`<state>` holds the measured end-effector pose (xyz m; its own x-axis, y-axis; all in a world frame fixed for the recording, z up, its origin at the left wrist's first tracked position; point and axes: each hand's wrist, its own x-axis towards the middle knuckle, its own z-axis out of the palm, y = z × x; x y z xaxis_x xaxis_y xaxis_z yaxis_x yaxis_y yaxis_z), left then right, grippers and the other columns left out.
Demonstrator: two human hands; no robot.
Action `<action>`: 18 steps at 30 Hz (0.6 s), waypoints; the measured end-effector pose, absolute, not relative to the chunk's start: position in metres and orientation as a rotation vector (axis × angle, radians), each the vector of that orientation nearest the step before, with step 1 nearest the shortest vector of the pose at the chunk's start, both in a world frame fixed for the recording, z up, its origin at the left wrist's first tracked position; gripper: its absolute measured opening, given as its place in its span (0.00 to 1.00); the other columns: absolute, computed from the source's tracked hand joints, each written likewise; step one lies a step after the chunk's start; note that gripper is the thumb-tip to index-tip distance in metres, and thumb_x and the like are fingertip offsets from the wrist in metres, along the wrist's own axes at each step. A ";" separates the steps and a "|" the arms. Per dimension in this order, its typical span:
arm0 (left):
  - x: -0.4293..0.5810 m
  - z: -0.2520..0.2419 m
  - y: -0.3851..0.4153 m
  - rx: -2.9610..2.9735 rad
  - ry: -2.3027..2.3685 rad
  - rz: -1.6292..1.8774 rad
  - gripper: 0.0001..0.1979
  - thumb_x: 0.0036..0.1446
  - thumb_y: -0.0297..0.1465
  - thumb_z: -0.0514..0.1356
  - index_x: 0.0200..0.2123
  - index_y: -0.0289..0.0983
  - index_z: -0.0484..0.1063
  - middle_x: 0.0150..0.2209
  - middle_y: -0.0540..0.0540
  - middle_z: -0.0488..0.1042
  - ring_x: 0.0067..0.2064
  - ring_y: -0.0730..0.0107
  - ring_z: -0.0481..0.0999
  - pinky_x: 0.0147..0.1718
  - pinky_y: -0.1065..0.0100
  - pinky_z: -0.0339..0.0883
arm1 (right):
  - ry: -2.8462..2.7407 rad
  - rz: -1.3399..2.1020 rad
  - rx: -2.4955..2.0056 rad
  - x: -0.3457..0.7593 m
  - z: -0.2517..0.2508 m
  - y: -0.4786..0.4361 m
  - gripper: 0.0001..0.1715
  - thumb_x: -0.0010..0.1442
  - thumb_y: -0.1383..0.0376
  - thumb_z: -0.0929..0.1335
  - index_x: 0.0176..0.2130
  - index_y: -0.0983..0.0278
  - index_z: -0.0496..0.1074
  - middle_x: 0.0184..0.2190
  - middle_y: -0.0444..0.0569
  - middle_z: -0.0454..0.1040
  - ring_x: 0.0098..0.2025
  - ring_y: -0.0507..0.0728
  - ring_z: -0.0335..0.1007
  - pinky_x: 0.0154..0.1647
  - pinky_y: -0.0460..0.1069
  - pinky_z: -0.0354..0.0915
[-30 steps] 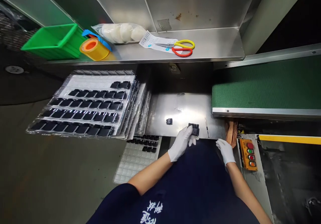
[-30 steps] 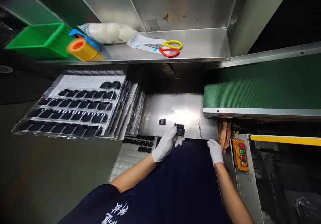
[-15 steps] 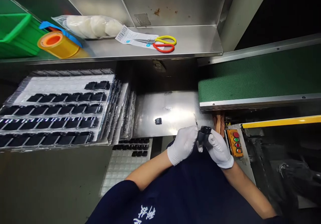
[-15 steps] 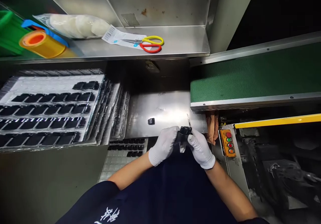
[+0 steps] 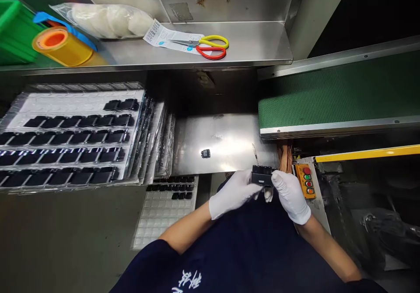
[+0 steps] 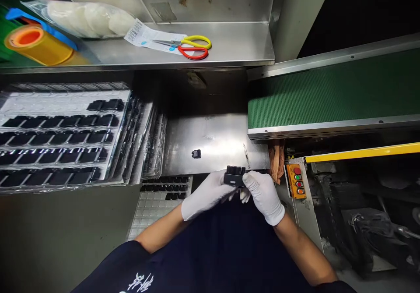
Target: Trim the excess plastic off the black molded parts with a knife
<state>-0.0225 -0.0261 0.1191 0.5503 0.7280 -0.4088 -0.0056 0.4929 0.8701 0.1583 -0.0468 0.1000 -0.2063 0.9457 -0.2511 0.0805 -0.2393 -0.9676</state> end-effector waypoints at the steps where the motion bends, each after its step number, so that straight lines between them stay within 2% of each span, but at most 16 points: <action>1: -0.023 0.117 -0.028 0.915 0.857 0.526 0.09 0.59 0.35 0.62 0.31 0.36 0.72 0.26 0.49 0.75 0.24 0.73 0.66 0.23 0.71 0.58 | -1.292 1.526 -1.315 0.158 0.103 -0.047 0.32 0.68 0.40 0.65 0.23 0.60 0.68 0.18 0.44 0.71 0.19 0.53 0.67 0.21 0.48 0.65; 4: -0.024 0.106 -0.034 0.791 0.724 0.559 0.19 0.60 0.43 0.63 0.25 0.35 0.70 0.22 0.50 0.70 0.22 0.75 0.63 0.21 0.71 0.53 | -1.351 1.550 -1.257 0.156 0.113 -0.047 0.28 0.67 0.43 0.68 0.26 0.60 0.71 0.19 0.43 0.72 0.21 0.53 0.68 0.23 0.47 0.65; 6: -0.024 0.097 -0.039 0.709 0.693 0.609 0.19 0.58 0.41 0.65 0.23 0.35 0.68 0.18 0.53 0.65 0.20 0.77 0.60 0.21 0.71 0.51 | -1.418 1.550 -1.249 0.155 0.117 -0.048 0.25 0.63 0.46 0.73 0.27 0.61 0.71 0.21 0.42 0.72 0.23 0.52 0.68 0.25 0.47 0.65; 9: -0.022 0.087 -0.044 0.595 0.655 0.657 0.18 0.57 0.40 0.67 0.24 0.34 0.69 0.17 0.54 0.62 0.18 0.78 0.58 0.21 0.71 0.51 | -1.489 1.525 -1.279 0.153 0.121 -0.050 0.21 0.59 0.51 0.77 0.26 0.61 0.70 0.23 0.42 0.72 0.25 0.52 0.67 0.28 0.47 0.65; 14: -0.016 0.079 -0.046 0.394 0.450 0.696 0.22 0.50 0.44 0.72 0.22 0.34 0.68 0.14 0.55 0.60 0.15 0.80 0.55 0.17 0.72 0.50 | -1.589 1.419 -1.255 0.149 0.129 -0.050 0.18 0.59 0.57 0.77 0.26 0.62 0.71 0.22 0.40 0.72 0.24 0.50 0.65 0.27 0.46 0.63; 18: -0.014 0.076 -0.046 0.331 0.378 0.712 0.22 0.49 0.44 0.73 0.23 0.36 0.67 0.13 0.57 0.58 0.13 0.80 0.54 0.17 0.72 0.51 | -1.591 1.499 -1.245 0.146 0.136 -0.049 0.18 0.63 0.54 0.74 0.27 0.61 0.72 0.24 0.43 0.76 0.24 0.51 0.67 0.27 0.47 0.64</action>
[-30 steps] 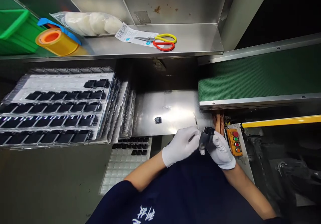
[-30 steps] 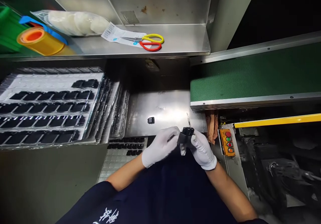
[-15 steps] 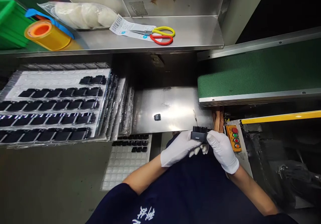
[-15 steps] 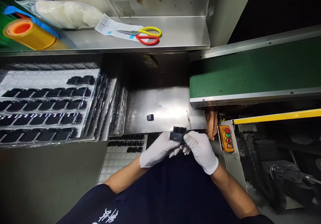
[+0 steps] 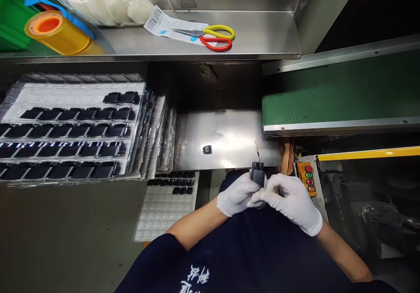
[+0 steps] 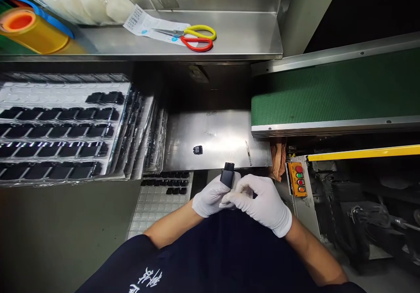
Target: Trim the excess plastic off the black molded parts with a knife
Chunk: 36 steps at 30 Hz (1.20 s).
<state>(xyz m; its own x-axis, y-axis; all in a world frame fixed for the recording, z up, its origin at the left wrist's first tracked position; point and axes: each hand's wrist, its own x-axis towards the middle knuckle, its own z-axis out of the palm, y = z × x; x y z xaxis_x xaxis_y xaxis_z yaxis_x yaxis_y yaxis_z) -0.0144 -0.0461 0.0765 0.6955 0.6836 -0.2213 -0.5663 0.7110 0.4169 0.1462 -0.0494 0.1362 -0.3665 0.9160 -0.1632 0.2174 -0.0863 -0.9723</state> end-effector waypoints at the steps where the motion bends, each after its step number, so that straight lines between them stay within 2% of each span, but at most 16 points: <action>1: -0.015 0.077 -0.046 0.338 0.378 0.716 0.23 0.49 0.45 0.73 0.23 0.36 0.67 0.13 0.57 0.57 0.13 0.80 0.53 0.17 0.72 0.51 | -1.589 1.510 -1.246 0.146 0.136 -0.049 0.20 0.64 0.52 0.73 0.27 0.61 0.72 0.23 0.44 0.76 0.24 0.51 0.67 0.27 0.47 0.64; 3: -0.018 0.080 -0.046 0.411 0.414 0.716 0.24 0.52 0.47 0.70 0.22 0.36 0.66 0.13 0.56 0.58 0.15 0.79 0.54 0.19 0.72 0.52 | -1.593 1.501 -1.248 0.148 0.134 -0.048 0.23 0.65 0.50 0.72 0.26 0.61 0.71 0.21 0.43 0.74 0.23 0.51 0.66 0.26 0.46 0.63; 6: -0.023 0.089 -0.044 0.606 0.599 0.694 0.22 0.58 0.44 0.67 0.22 0.35 0.68 0.14 0.54 0.62 0.18 0.79 0.58 0.21 0.72 0.53 | -1.597 1.460 -1.282 0.152 0.128 -0.047 0.26 0.68 0.47 0.69 0.27 0.62 0.71 0.21 0.42 0.72 0.23 0.50 0.67 0.26 0.46 0.63; 10: -0.029 0.100 -0.042 0.748 0.843 0.661 0.15 0.58 0.41 0.65 0.28 0.36 0.71 0.18 0.55 0.65 0.18 0.78 0.59 0.18 0.73 0.50 | -1.527 1.526 -1.334 0.155 0.121 -0.045 0.27 0.69 0.45 0.66 0.28 0.62 0.71 0.21 0.42 0.72 0.23 0.51 0.69 0.26 0.45 0.64; 13: -0.030 0.100 -0.042 0.875 0.922 0.634 0.12 0.58 0.37 0.63 0.28 0.37 0.69 0.19 0.55 0.66 0.20 0.76 0.61 0.19 0.73 0.54 | -1.460 1.555 -1.353 0.156 0.117 -0.047 0.25 0.68 0.45 0.67 0.33 0.62 0.74 0.22 0.42 0.74 0.23 0.52 0.70 0.25 0.45 0.66; 16: -0.030 0.093 -0.042 1.238 1.042 0.736 0.09 0.57 0.33 0.62 0.27 0.37 0.68 0.22 0.52 0.69 0.24 0.74 0.66 0.25 0.71 0.59 | -1.537 1.420 -1.362 0.158 0.116 -0.051 0.19 0.65 0.49 0.73 0.44 0.61 0.79 0.33 0.45 0.80 0.32 0.54 0.77 0.33 0.46 0.71; 18: -0.031 0.086 -0.042 1.566 1.056 0.887 0.10 0.60 0.32 0.61 0.26 0.37 0.69 0.23 0.51 0.70 0.26 0.72 0.67 0.28 0.69 0.60 | -1.672 1.249 -1.307 0.159 0.118 -0.053 0.19 0.60 0.54 0.77 0.48 0.59 0.80 0.39 0.46 0.81 0.39 0.56 0.79 0.39 0.47 0.73; 21: -0.034 0.077 -0.042 1.824 0.961 1.061 0.12 0.65 0.34 0.56 0.30 0.38 0.72 0.24 0.49 0.72 0.26 0.70 0.69 0.30 0.67 0.61 | -1.815 1.033 -1.172 0.159 0.123 -0.054 0.22 0.58 0.59 0.79 0.51 0.58 0.79 0.39 0.46 0.81 0.40 0.55 0.79 0.42 0.47 0.73; 26: -0.037 0.079 -0.042 1.756 0.955 1.041 0.13 0.67 0.38 0.58 0.33 0.38 0.77 0.27 0.46 0.77 0.28 0.67 0.74 0.33 0.65 0.64 | -1.858 0.950 -1.128 0.159 0.128 -0.054 0.20 0.58 0.61 0.79 0.50 0.59 0.78 0.39 0.46 0.82 0.40 0.55 0.80 0.43 0.48 0.74; 30: -0.038 0.096 -0.041 1.516 1.117 0.990 0.09 0.62 0.37 0.66 0.31 0.39 0.81 0.29 0.44 0.81 0.30 0.64 0.77 0.35 0.64 0.66 | -1.770 1.073 -1.253 0.159 0.127 -0.054 0.16 0.56 0.65 0.77 0.45 0.59 0.77 0.38 0.46 0.83 0.37 0.56 0.81 0.40 0.48 0.76; 33: -0.037 0.108 -0.041 1.364 1.197 1.027 0.06 0.57 0.34 0.70 0.29 0.40 0.82 0.28 0.46 0.82 0.28 0.65 0.76 0.34 0.65 0.67 | -1.678 1.208 -1.236 0.158 0.125 -0.053 0.17 0.55 0.68 0.75 0.45 0.60 0.76 0.39 0.47 0.84 0.38 0.57 0.83 0.39 0.47 0.78; 36: -0.035 0.115 -0.040 1.316 1.171 1.031 0.05 0.58 0.34 0.69 0.30 0.41 0.83 0.29 0.46 0.82 0.29 0.65 0.77 0.34 0.65 0.68 | -1.665 1.164 -1.171 0.160 0.116 -0.053 0.20 0.55 0.70 0.75 0.47 0.59 0.75 0.41 0.48 0.84 0.41 0.57 0.84 0.42 0.48 0.79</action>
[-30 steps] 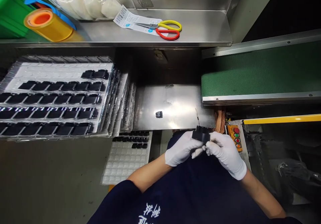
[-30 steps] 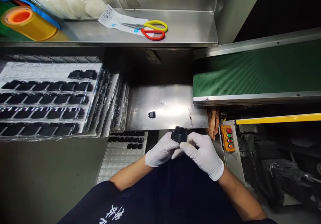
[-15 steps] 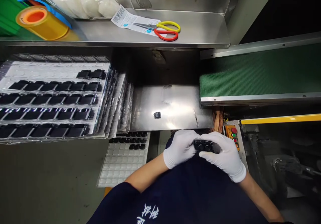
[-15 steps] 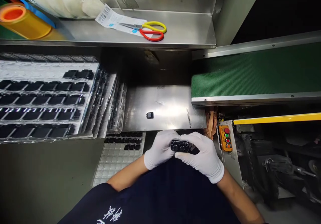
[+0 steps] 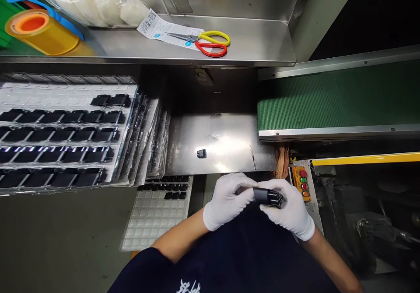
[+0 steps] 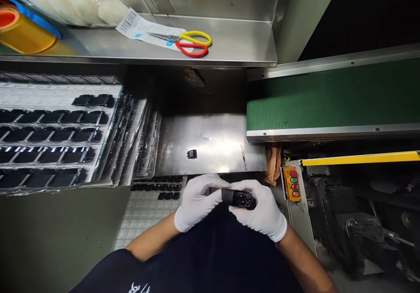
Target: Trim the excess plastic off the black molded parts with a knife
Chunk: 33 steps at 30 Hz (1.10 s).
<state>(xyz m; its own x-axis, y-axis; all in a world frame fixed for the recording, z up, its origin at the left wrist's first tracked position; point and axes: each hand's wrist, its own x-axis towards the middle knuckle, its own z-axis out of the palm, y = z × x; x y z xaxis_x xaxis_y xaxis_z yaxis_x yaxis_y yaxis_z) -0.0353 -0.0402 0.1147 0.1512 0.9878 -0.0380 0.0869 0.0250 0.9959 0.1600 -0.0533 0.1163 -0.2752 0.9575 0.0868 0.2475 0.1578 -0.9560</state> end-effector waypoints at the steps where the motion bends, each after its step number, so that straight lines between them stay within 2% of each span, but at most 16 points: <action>1: -0.034 0.115 -0.039 1.292 1.158 1.023 0.05 0.58 0.34 0.68 0.31 0.40 0.83 0.30 0.46 0.82 0.30 0.65 0.78 0.34 0.65 0.68 | -1.675 1.115 -1.137 0.162 0.112 -0.053 0.22 0.55 0.71 0.75 0.49 0.58 0.74 0.44 0.49 0.84 0.43 0.58 0.84 0.45 0.50 0.79; 3: -0.033 0.116 -0.036 1.182 1.161 0.977 0.07 0.60 0.35 0.67 0.33 0.39 0.83 0.32 0.45 0.82 0.31 0.66 0.77 0.34 0.66 0.67 | -1.737 0.950 -1.063 0.169 0.103 -0.052 0.28 0.55 0.74 0.75 0.53 0.57 0.73 0.49 0.52 0.82 0.50 0.61 0.82 0.52 0.55 0.78; 5: -0.031 0.115 -0.032 1.019 1.128 0.894 0.13 0.62 0.39 0.64 0.32 0.37 0.81 0.27 0.48 0.77 0.28 0.69 0.71 0.32 0.67 0.64 | -1.861 0.710 -0.993 0.178 0.096 -0.048 0.32 0.55 0.75 0.74 0.57 0.56 0.71 0.54 0.56 0.80 0.54 0.63 0.79 0.53 0.59 0.77; 8: -0.030 0.113 -0.026 0.814 1.011 0.744 0.19 0.61 0.45 0.65 0.27 0.35 0.76 0.21 0.53 0.65 0.25 0.74 0.60 0.28 0.69 0.56 | -2.082 0.385 -0.956 0.186 0.092 -0.041 0.31 0.56 0.77 0.71 0.55 0.55 0.74 0.52 0.56 0.80 0.51 0.62 0.80 0.47 0.57 0.77; 10: -0.028 0.113 -0.024 0.733 1.000 0.706 0.19 0.56 0.44 0.70 0.26 0.34 0.73 0.22 0.54 0.65 0.26 0.75 0.59 0.27 0.70 0.53 | -2.169 0.312 -0.943 0.187 0.093 -0.037 0.29 0.57 0.78 0.68 0.53 0.54 0.76 0.49 0.53 0.82 0.48 0.61 0.81 0.44 0.56 0.77; 12: -0.027 0.113 -0.023 0.670 1.007 0.721 0.19 0.52 0.42 0.72 0.24 0.34 0.72 0.23 0.53 0.65 0.26 0.75 0.59 0.27 0.70 0.51 | -2.137 0.366 -0.952 0.184 0.094 -0.036 0.30 0.58 0.78 0.66 0.54 0.53 0.76 0.47 0.51 0.83 0.47 0.60 0.81 0.44 0.56 0.78; 16: -0.027 0.115 -0.024 0.620 1.010 0.783 0.20 0.51 0.42 0.73 0.23 0.34 0.70 0.22 0.54 0.64 0.25 0.76 0.58 0.26 0.70 0.49 | -1.861 0.619 -1.119 0.176 0.086 -0.043 0.31 0.61 0.76 0.69 0.59 0.53 0.74 0.47 0.48 0.83 0.46 0.59 0.82 0.49 0.55 0.79; 22: -0.029 0.111 -0.024 0.614 0.961 0.783 0.24 0.52 0.46 0.72 0.22 0.35 0.66 0.18 0.56 0.59 0.22 0.78 0.55 0.24 0.70 0.46 | -1.683 0.825 -1.356 0.175 0.079 -0.051 0.19 0.65 0.67 0.71 0.54 0.58 0.79 0.45 0.50 0.84 0.44 0.60 0.84 0.51 0.54 0.80; 29: -0.031 0.106 -0.024 0.588 0.948 0.811 0.24 0.54 0.48 0.70 0.22 0.37 0.65 0.16 0.57 0.57 0.21 0.78 0.53 0.24 0.71 0.46 | -1.697 0.834 -1.326 0.165 0.093 -0.042 0.16 0.66 0.68 0.71 0.52 0.58 0.80 0.44 0.47 0.85 0.43 0.58 0.83 0.49 0.51 0.79; 33: -0.034 0.110 -0.021 0.647 1.049 0.792 0.25 0.55 0.46 0.69 0.21 0.37 0.64 0.17 0.57 0.58 0.22 0.78 0.54 0.24 0.70 0.46 | -1.673 0.974 -1.354 0.165 0.097 -0.036 0.16 0.71 0.65 0.66 0.53 0.58 0.80 0.48 0.48 0.84 0.48 0.57 0.82 0.52 0.51 0.78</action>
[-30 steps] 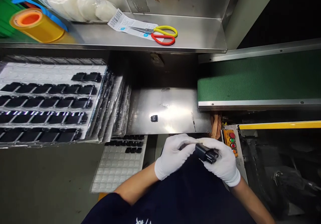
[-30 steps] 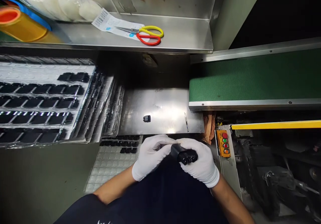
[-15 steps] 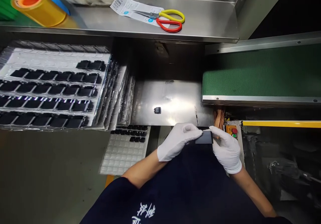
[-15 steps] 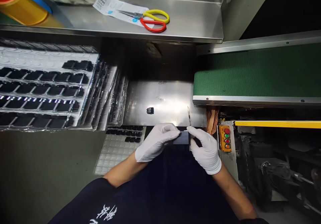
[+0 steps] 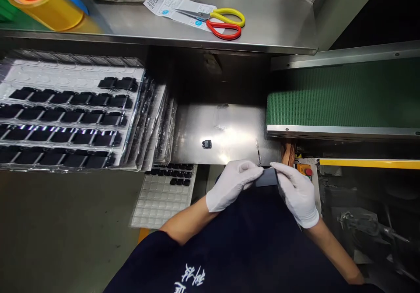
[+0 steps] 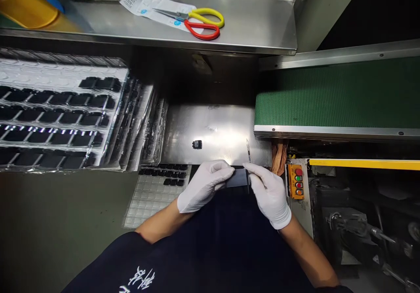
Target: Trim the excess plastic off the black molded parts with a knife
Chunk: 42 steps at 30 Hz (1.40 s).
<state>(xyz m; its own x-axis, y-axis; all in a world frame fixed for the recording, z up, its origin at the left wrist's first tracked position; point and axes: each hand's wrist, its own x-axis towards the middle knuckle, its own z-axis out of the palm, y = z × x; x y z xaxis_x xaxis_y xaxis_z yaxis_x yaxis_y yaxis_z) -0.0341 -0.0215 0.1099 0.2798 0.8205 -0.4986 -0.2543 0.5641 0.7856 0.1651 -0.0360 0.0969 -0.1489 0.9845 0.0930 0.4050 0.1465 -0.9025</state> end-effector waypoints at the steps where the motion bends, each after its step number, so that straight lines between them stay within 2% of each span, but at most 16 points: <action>1: -0.034 0.112 -0.021 0.663 1.085 0.785 0.24 0.55 0.45 0.69 0.20 0.37 0.64 0.17 0.57 0.59 0.22 0.78 0.54 0.24 0.70 0.46 | -1.659 1.023 -1.366 0.166 0.098 -0.035 0.17 0.72 0.64 0.65 0.53 0.58 0.80 0.49 0.48 0.83 0.49 0.57 0.81 0.52 0.51 0.77; 9: -0.033 0.115 -0.015 0.696 1.166 0.729 0.23 0.55 0.42 0.68 0.20 0.38 0.62 0.18 0.56 0.58 0.22 0.77 0.54 0.24 0.70 0.47 | -1.682 1.108 -1.395 0.170 0.102 -0.029 0.18 0.72 0.61 0.63 0.52 0.59 0.81 0.50 0.50 0.83 0.51 0.58 0.80 0.53 0.51 0.75; 12: -0.032 0.109 -0.016 0.793 1.195 0.708 0.22 0.55 0.44 0.68 0.21 0.37 0.64 0.20 0.55 0.60 0.25 0.76 0.56 0.25 0.70 0.49 | -1.708 1.183 -1.474 0.167 0.105 -0.025 0.15 0.68 0.58 0.68 0.48 0.60 0.81 0.43 0.49 0.84 0.42 0.57 0.81 0.44 0.50 0.75; 14: -0.031 0.104 -0.016 0.899 1.194 0.684 0.21 0.56 0.45 0.67 0.22 0.36 0.67 0.22 0.53 0.64 0.26 0.74 0.59 0.26 0.70 0.52 | -1.744 1.275 -1.531 0.164 0.107 -0.023 0.12 0.63 0.56 0.72 0.42 0.60 0.81 0.35 0.46 0.82 0.33 0.55 0.77 0.35 0.48 0.73; 16: -0.030 0.099 -0.016 0.989 1.186 0.661 0.20 0.58 0.45 0.65 0.23 0.36 0.68 0.24 0.52 0.66 0.28 0.73 0.61 0.27 0.69 0.54 | -1.739 1.347 -1.550 0.161 0.107 -0.021 0.12 0.60 0.55 0.74 0.38 0.61 0.80 0.30 0.44 0.80 0.29 0.54 0.73 0.31 0.48 0.70; 22: -0.028 0.099 -0.014 1.018 1.169 0.631 0.24 0.60 0.47 0.62 0.21 0.38 0.61 0.22 0.54 0.59 0.27 0.73 0.57 0.27 0.69 0.51 | -1.646 1.352 -1.501 0.165 0.098 -0.022 0.22 0.70 0.53 0.65 0.30 0.60 0.77 0.27 0.46 0.76 0.31 0.55 0.72 0.33 0.49 0.70; 27: -0.031 0.102 -0.013 0.972 1.174 0.622 0.25 0.59 0.50 0.62 0.22 0.39 0.60 0.21 0.55 0.57 0.26 0.73 0.55 0.26 0.68 0.49 | -1.420 1.557 -1.379 0.176 0.099 -0.023 0.26 0.75 0.52 0.60 0.38 0.61 0.81 0.31 0.48 0.80 0.33 0.55 0.78 0.34 0.48 0.75; 30: -0.035 0.103 -0.013 0.935 1.173 0.616 0.25 0.59 0.50 0.63 0.22 0.39 0.60 0.21 0.56 0.57 0.25 0.74 0.54 0.25 0.69 0.48 | -1.495 1.398 -1.377 0.180 0.100 -0.026 0.19 0.74 0.57 0.63 0.46 0.62 0.81 0.33 0.48 0.82 0.36 0.56 0.81 0.36 0.48 0.77; 32: -0.037 0.102 -0.013 0.886 1.148 0.616 0.25 0.58 0.50 0.64 0.23 0.38 0.61 0.21 0.56 0.57 0.24 0.75 0.54 0.25 0.69 0.49 | -1.681 1.188 -1.303 0.181 0.097 -0.028 0.16 0.71 0.65 0.65 0.52 0.60 0.79 0.40 0.48 0.84 0.41 0.57 0.82 0.43 0.49 0.79; 34: -0.037 0.100 -0.014 0.829 1.117 0.610 0.25 0.57 0.50 0.66 0.23 0.38 0.62 0.20 0.57 0.58 0.23 0.76 0.55 0.24 0.70 0.49 | -1.913 0.999 -1.112 0.181 0.091 -0.028 0.25 0.67 0.73 0.64 0.57 0.56 0.77 0.49 0.48 0.83 0.49 0.57 0.81 0.50 0.51 0.78; 36: -0.035 0.095 -0.016 0.789 1.075 0.585 0.25 0.59 0.50 0.65 0.22 0.38 0.62 0.18 0.56 0.60 0.22 0.76 0.56 0.23 0.70 0.47 | -2.071 0.873 -0.937 0.182 0.084 -0.027 0.31 0.64 0.77 0.63 0.60 0.54 0.75 0.54 0.49 0.80 0.54 0.57 0.79 0.54 0.53 0.76; 39: -0.034 0.073 -0.015 0.659 1.017 0.506 0.25 0.63 0.49 0.63 0.24 0.35 0.70 0.16 0.52 0.66 0.19 0.77 0.58 0.22 0.69 0.47 | -2.115 0.816 -0.938 0.187 0.073 -0.027 0.29 0.63 0.74 0.68 0.60 0.55 0.74 0.56 0.51 0.79 0.55 0.59 0.79 0.55 0.54 0.76; 42: -0.048 0.033 -0.002 0.438 1.162 0.459 0.22 0.65 0.44 0.62 0.33 0.29 0.78 0.20 0.46 0.74 0.19 0.75 0.63 0.21 0.70 0.51 | -2.082 0.867 -1.062 0.194 0.061 -0.032 0.26 0.62 0.69 0.73 0.59 0.57 0.75 0.54 0.51 0.80 0.54 0.59 0.80 0.57 0.54 0.76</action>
